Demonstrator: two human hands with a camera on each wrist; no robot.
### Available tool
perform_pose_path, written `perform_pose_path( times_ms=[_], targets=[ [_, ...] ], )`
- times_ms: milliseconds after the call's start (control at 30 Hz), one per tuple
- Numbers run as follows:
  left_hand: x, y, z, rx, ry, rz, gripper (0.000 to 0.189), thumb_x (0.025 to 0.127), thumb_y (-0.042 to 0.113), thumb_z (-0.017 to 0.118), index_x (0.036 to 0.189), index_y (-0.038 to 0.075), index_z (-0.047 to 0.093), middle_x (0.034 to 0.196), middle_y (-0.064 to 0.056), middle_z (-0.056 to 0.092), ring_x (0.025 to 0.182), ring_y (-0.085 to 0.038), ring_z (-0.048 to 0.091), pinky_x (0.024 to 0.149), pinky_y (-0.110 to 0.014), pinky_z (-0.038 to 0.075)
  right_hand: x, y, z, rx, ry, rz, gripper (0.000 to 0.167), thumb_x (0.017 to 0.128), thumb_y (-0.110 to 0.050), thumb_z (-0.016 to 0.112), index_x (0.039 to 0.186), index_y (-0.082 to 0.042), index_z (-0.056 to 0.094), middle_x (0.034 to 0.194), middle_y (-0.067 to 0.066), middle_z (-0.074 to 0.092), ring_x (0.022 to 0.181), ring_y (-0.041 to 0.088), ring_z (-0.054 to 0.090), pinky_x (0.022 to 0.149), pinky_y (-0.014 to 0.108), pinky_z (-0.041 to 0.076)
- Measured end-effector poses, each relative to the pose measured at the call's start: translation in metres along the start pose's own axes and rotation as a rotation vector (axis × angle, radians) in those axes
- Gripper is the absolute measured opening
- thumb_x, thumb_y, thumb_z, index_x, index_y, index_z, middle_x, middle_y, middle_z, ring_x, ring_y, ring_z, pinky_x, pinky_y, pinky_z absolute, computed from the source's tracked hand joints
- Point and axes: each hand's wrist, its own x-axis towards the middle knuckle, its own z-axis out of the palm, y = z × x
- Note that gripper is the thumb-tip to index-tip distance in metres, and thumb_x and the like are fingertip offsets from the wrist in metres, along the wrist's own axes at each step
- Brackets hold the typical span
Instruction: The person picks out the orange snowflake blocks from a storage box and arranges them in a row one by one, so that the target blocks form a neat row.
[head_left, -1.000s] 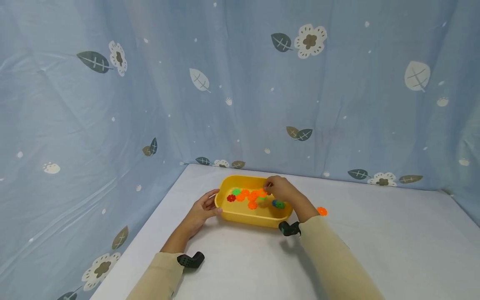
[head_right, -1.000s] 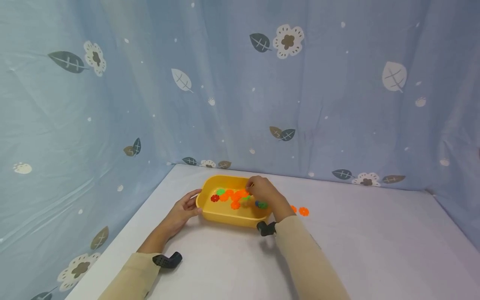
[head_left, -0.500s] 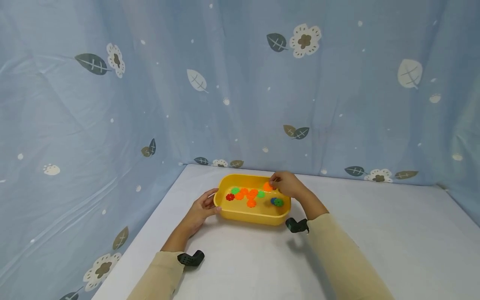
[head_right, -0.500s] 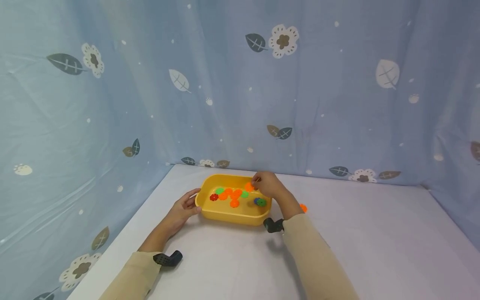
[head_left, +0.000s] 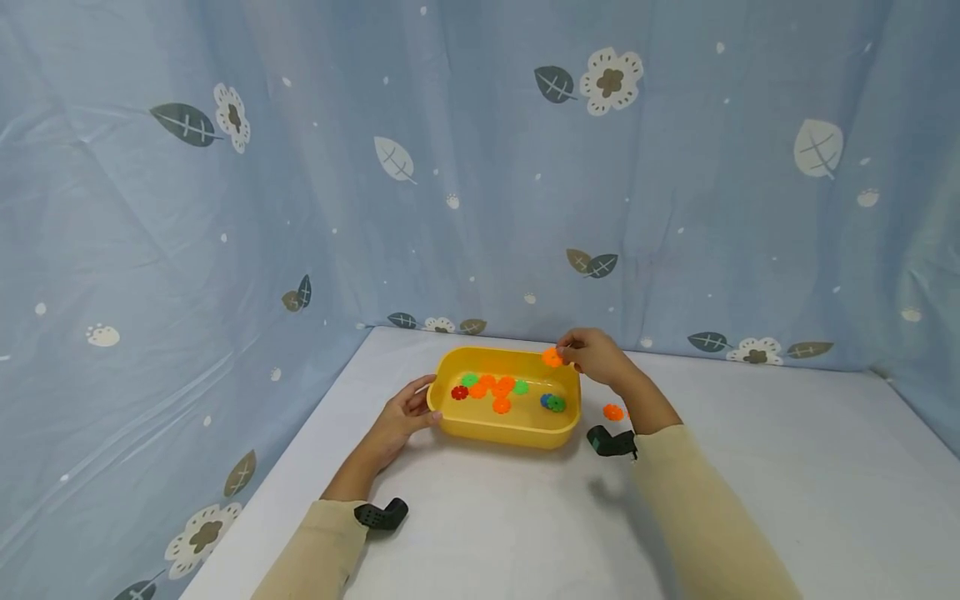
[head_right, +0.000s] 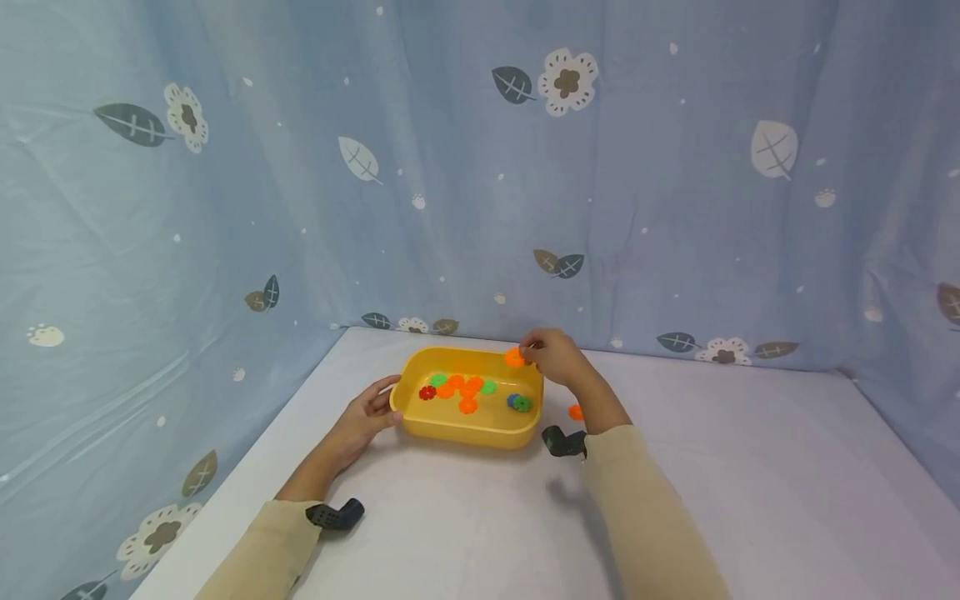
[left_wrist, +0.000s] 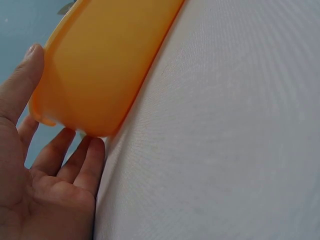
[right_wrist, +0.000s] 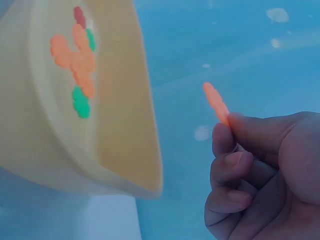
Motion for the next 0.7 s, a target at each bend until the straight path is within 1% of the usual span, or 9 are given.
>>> perform_pose_path(
  times_ms=[67, 200, 400, 567, 633, 700],
  targets=[
    [0.0, 0.0, 0.0, -0.007, 0.004, -0.004, 0.07, 0.084, 0.006, 0.076, 0.145, 0.019, 0.044, 0.148, -0.012, 0.044, 0.132, -0.028, 0.045, 0.102, -0.033, 0.042, -0.002, 0.001, -0.004, 0.016, 0.013, -0.007, 0.02, 0.1, -0.017, 0.055, 0.11, -0.002, 0.062, 0.097, 0.012, 0.062, 0.086, 0.031, 0.055, 0.074, 0.034, 0.05],
    [0.0, -0.001, 0.0, -0.004, -0.009, 0.011, 0.072, 0.083, 0.008, 0.077, 0.146, 0.018, 0.043, 0.149, -0.014, 0.041, 0.133, -0.03, 0.043, 0.101, -0.033, 0.043, -0.007, 0.004, -0.012, 0.023, 0.033, -0.009, 0.021, 0.101, -0.019, 0.055, 0.111, -0.003, 0.062, 0.095, 0.012, 0.061, 0.082, 0.03, 0.053, 0.073, 0.036, 0.049],
    [0.0, 0.0, -0.001, -0.003, -0.02, 0.014, 0.072, 0.084, 0.008, 0.076, 0.147, 0.017, 0.041, 0.15, -0.014, 0.041, 0.133, -0.03, 0.043, 0.102, -0.034, 0.043, -0.012, 0.013, -0.022, 0.038, 0.047, 0.007, 0.024, 0.101, -0.02, 0.055, 0.114, -0.001, 0.061, 0.098, 0.013, 0.061, 0.088, 0.033, 0.053, 0.073, 0.032, 0.048],
    [0.0, 0.001, -0.001, 0.006, -0.005, 0.002, 0.07, 0.085, 0.006, 0.075, 0.146, 0.02, 0.043, 0.149, -0.011, 0.042, 0.133, -0.029, 0.044, 0.101, -0.033, 0.043, -0.019, 0.022, -0.03, 0.047, 0.073, 0.007, 0.025, 0.101, -0.02, 0.055, 0.114, 0.001, 0.06, 0.099, 0.015, 0.061, 0.083, 0.029, 0.052, 0.071, 0.03, 0.048],
    [0.0, 0.001, -0.001, 0.01, -0.009, 0.0, 0.071, 0.085, 0.007, 0.075, 0.146, 0.019, 0.042, 0.15, -0.012, 0.041, 0.133, -0.03, 0.043, 0.102, -0.034, 0.043, -0.025, 0.026, -0.034, 0.052, 0.081, 0.012, 0.026, 0.101, -0.02, 0.054, 0.115, 0.001, 0.059, 0.1, 0.015, 0.061, 0.084, 0.026, 0.052, 0.074, 0.03, 0.049],
    [0.0, 0.001, -0.001, 0.012, -0.019, -0.001, 0.072, 0.085, 0.007, 0.075, 0.148, 0.018, 0.04, 0.151, -0.014, 0.039, 0.134, -0.031, 0.042, 0.103, -0.035, 0.042, -0.03, 0.033, -0.037, 0.058, 0.088, 0.018, 0.027, 0.102, -0.02, 0.053, 0.116, 0.002, 0.059, 0.101, 0.015, 0.06, 0.088, 0.027, 0.053, 0.079, 0.033, 0.05]
  ],
)
